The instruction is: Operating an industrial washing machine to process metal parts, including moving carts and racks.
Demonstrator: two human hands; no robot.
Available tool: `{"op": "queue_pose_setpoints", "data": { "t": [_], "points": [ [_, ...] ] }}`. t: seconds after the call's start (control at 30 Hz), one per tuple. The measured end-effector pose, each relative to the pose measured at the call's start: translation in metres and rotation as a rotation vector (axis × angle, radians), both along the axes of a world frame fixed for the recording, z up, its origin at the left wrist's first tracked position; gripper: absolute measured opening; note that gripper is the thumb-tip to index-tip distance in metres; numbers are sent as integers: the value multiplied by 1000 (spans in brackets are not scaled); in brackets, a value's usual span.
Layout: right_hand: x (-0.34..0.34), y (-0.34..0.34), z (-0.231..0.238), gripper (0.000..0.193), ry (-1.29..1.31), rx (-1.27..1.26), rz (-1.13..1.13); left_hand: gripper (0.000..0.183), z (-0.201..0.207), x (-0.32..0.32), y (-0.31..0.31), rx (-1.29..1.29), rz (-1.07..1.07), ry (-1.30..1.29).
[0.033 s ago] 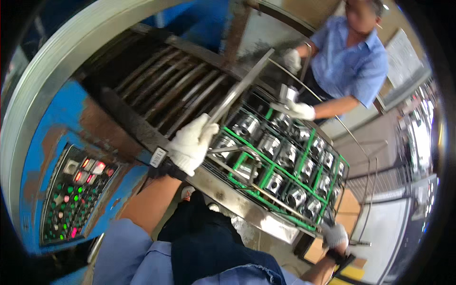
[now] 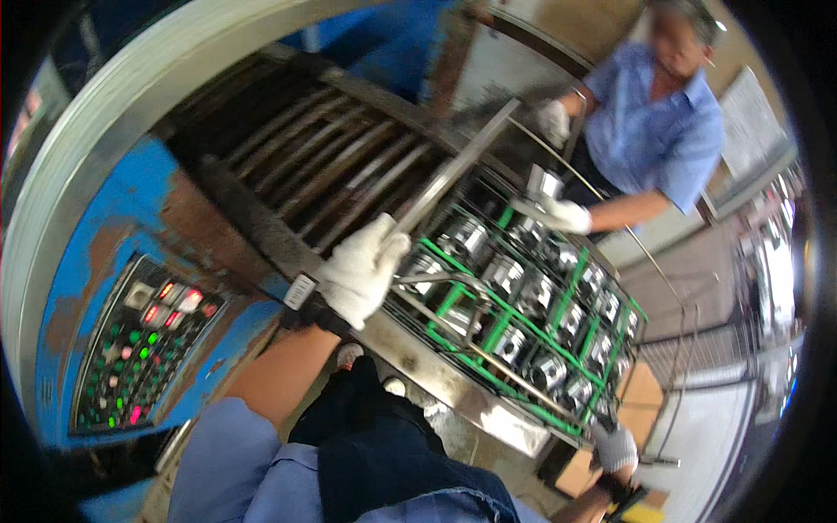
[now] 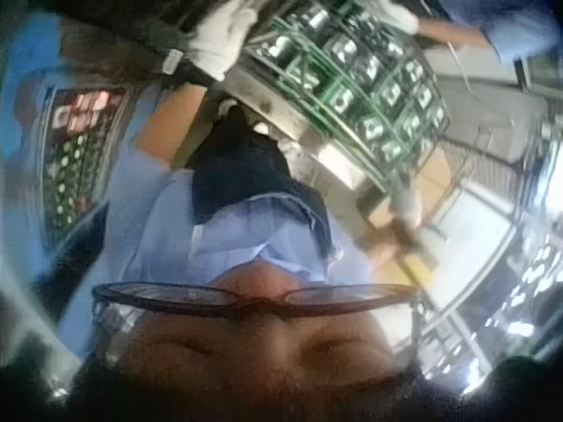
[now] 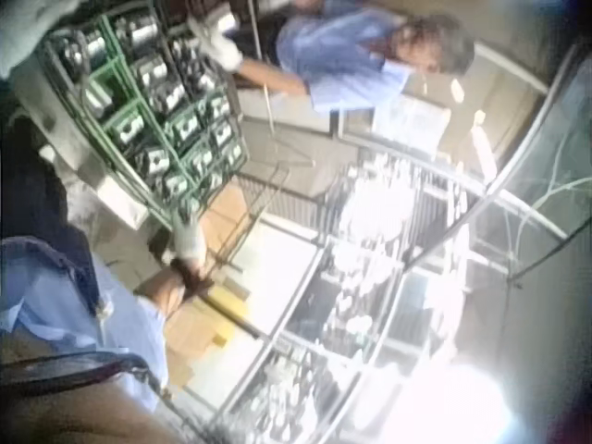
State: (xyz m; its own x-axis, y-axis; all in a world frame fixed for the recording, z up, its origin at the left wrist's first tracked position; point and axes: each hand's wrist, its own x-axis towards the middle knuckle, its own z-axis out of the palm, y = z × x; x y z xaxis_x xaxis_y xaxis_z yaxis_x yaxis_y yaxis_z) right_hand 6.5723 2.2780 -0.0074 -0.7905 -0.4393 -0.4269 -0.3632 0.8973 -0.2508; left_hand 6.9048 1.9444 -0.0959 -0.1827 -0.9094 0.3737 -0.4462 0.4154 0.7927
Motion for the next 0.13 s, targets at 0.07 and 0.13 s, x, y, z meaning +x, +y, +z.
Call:
{"op": "queue_pose_setpoints", "data": {
  "t": [0.07, 0.13],
  "points": [
    [-62, 66, -66, 43, -49, -333, 123, 51, 4, 9, 16, 198, -175, 6],
    [-26, 44, -43, 45, -348, -460, 98, 51, -26, 22, 36, -21, 25, -184]
  ]
}}
